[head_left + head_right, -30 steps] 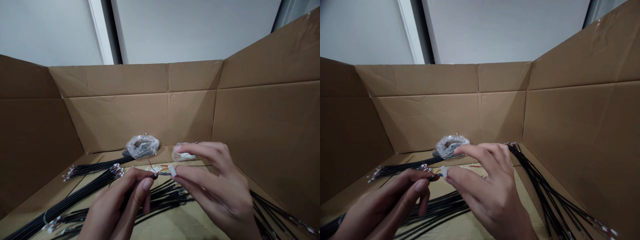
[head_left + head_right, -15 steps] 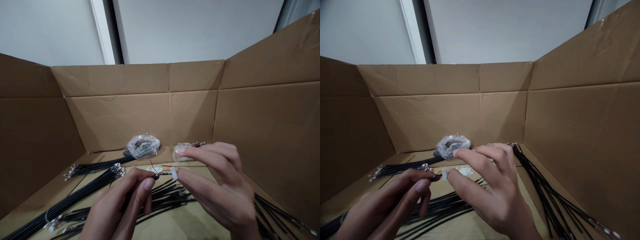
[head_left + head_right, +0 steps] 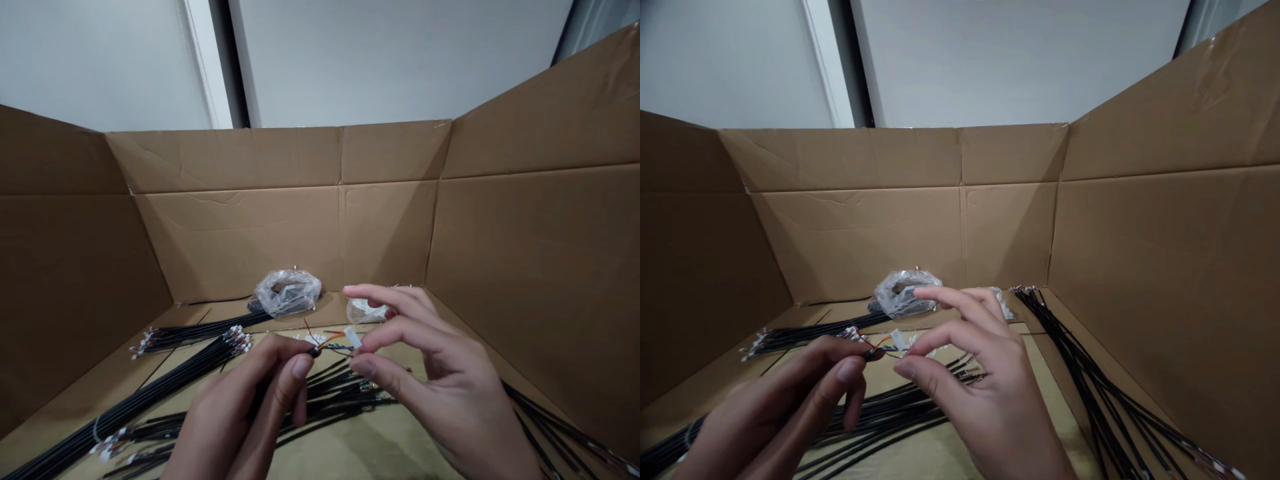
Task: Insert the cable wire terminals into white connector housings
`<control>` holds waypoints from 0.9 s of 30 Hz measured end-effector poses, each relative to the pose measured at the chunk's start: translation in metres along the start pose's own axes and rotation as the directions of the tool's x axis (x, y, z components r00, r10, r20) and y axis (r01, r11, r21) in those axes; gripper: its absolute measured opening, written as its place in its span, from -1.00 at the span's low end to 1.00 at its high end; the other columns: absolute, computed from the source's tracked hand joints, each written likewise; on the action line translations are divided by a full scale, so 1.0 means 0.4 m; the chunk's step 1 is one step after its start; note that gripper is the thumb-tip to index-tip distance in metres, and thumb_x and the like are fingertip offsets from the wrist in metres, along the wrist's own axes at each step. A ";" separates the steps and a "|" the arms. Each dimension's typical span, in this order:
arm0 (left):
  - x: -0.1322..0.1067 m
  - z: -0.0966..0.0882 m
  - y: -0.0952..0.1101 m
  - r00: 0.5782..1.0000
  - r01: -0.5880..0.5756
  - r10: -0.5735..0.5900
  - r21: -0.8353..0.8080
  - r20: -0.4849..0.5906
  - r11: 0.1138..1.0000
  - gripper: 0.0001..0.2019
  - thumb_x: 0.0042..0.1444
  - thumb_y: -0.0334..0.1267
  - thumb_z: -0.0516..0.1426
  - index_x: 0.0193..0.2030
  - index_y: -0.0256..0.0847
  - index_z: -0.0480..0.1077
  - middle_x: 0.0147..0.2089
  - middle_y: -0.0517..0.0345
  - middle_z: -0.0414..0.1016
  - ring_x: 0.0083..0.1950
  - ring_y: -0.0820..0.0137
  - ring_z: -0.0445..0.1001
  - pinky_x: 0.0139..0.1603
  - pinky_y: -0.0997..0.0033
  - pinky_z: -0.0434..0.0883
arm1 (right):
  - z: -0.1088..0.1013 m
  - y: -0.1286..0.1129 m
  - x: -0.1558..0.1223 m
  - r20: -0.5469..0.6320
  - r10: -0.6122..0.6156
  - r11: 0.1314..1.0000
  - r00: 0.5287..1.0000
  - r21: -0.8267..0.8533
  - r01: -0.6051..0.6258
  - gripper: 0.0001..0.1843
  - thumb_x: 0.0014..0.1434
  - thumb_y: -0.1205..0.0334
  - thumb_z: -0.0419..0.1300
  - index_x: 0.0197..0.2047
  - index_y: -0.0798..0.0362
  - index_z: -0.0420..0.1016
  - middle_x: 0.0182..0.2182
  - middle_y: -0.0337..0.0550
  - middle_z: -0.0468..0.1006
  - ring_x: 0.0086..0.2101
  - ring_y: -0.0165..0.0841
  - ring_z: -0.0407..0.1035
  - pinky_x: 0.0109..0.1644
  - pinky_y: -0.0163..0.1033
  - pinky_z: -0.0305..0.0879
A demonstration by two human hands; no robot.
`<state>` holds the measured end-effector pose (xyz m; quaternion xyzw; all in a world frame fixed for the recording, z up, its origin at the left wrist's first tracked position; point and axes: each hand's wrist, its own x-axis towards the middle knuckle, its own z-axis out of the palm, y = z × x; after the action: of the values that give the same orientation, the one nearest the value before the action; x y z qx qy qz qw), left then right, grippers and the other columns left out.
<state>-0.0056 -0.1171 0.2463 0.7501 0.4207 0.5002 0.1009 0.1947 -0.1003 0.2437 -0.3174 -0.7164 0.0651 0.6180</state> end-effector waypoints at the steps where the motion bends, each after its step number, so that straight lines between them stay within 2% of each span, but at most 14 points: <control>1: 0.001 0.000 -0.004 1.000 -0.023 0.023 -0.002 -0.013 1.000 -0.65 0.39 -0.15 0.08 -0.47 -0.03 0.46 -0.58 0.42 0.47 -0.57 0.56 0.46 -0.49 0.75 0.36 | 0.000 -0.002 -0.002 -0.009 0.014 1.000 1.000 -0.010 -0.014 -0.81 0.29 0.20 0.42 -0.39 -0.13 0.63 0.05 -0.40 0.75 0.04 -0.28 0.56 0.12 -0.15 0.46; 3: 0.005 0.001 -0.008 0.997 -0.063 0.063 -0.009 -0.034 0.998 -0.66 0.39 -0.19 0.09 -0.46 -0.03 0.46 -0.58 0.44 0.47 -0.59 0.59 0.44 -0.49 0.78 0.36 | -0.001 -0.008 -0.007 -0.038 0.011 0.998 0.999 -0.066 -0.013 -0.80 0.28 0.19 0.42 -0.41 -0.14 0.63 0.04 -0.39 0.76 0.03 -0.24 0.57 0.12 -0.08 0.47; 6: 0.010 0.001 -0.006 0.994 -0.105 0.105 0.006 -0.009 0.994 -0.69 0.39 -0.23 0.10 -0.43 -0.04 0.47 -0.58 0.44 0.49 -0.59 0.60 0.48 -0.50 0.81 0.36 | -0.004 -0.019 -0.021 -0.053 -0.040 0.982 0.998 -0.186 0.030 -0.84 0.30 0.18 0.41 -0.36 -0.19 0.66 0.14 -0.38 0.71 0.04 -0.21 0.57 0.17 -0.03 0.46; 10: 0.016 0.000 0.002 0.993 -0.115 0.116 0.023 -0.014 0.993 -0.70 0.38 -0.24 0.09 -0.42 -0.05 0.47 -0.60 0.44 0.48 -0.62 0.60 0.49 -0.53 0.83 0.36 | -0.007 -0.026 -0.044 -0.039 -0.143 0.933 0.989 -0.339 0.122 -0.86 0.33 0.22 0.37 -0.29 -0.22 0.68 0.30 -0.36 0.58 0.09 -0.20 0.50 0.12 -0.10 0.49; 14: 0.012 -0.003 0.002 0.993 -0.113 0.113 0.026 -0.023 0.993 -0.71 0.38 -0.24 0.09 -0.39 -0.05 0.49 -0.59 0.43 0.50 -0.61 0.61 0.51 -0.53 0.84 0.37 | -0.008 -0.025 -0.059 -0.048 -0.236 0.878 0.971 -0.439 0.192 -0.82 0.32 0.34 0.35 -0.22 -0.21 0.68 0.34 -0.33 0.53 0.11 -0.20 0.46 0.07 -0.15 0.48; 18: 0.006 -0.007 0.005 0.994 -0.107 0.107 0.013 -0.010 0.994 -0.69 0.38 -0.24 0.09 -0.42 -0.05 0.48 -0.59 0.43 0.48 -0.61 0.61 0.49 -0.51 0.83 0.37 | -0.012 -0.019 -0.052 -0.013 -0.327 0.826 0.945 -0.490 0.279 -0.82 0.30 0.35 0.37 -0.14 -0.18 0.69 0.33 -0.28 0.54 0.10 -0.19 0.45 0.06 -0.15 0.46; 21: 0.004 -0.010 0.005 0.996 -0.085 0.084 0.006 0.015 0.996 -0.64 0.38 -0.22 0.09 -0.48 -0.07 0.45 -0.58 0.39 0.49 -0.59 0.58 0.49 -0.52 0.80 0.37 | -0.009 -0.016 -0.036 -0.021 -0.361 0.828 0.932 -0.467 0.310 -0.82 0.30 0.35 0.37 -0.13 -0.17 0.68 0.28 -0.27 0.58 0.06 -0.22 0.46 0.09 -0.16 0.45; 23: 0.003 -0.010 -0.001 0.996 -0.083 0.084 -0.041 0.015 0.996 -0.63 0.39 -0.20 0.10 -0.50 -0.08 0.44 -0.60 0.38 0.47 -0.60 0.57 0.45 -0.53 0.77 0.36 | -0.003 -0.017 -0.027 -0.072 -0.344 0.873 0.936 -0.392 0.290 -0.85 0.30 0.35 0.38 -0.19 -0.15 0.68 0.21 -0.25 0.63 0.03 -0.24 0.48 0.12 -0.14 0.44; 27: -0.001 -0.003 -0.006 0.999 -0.033 0.037 -0.154 0.025 0.987 -0.68 0.38 -0.18 0.14 -0.44 -0.06 0.50 -0.61 0.36 0.45 -0.61 0.54 0.41 -0.54 0.72 0.34 | 0.009 -0.023 -0.015 -0.153 -0.181 0.972 0.972 -0.181 0.152 -0.83 0.26 0.37 0.40 -0.28 -0.15 0.69 0.12 -0.27 0.70 0.00 -0.23 0.52 0.18 -0.05 0.39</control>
<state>-0.0078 -0.1162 0.2454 0.7541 0.3662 0.5225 0.1555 0.1879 -0.1095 0.2424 -0.3112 -0.6886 -0.0748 0.6507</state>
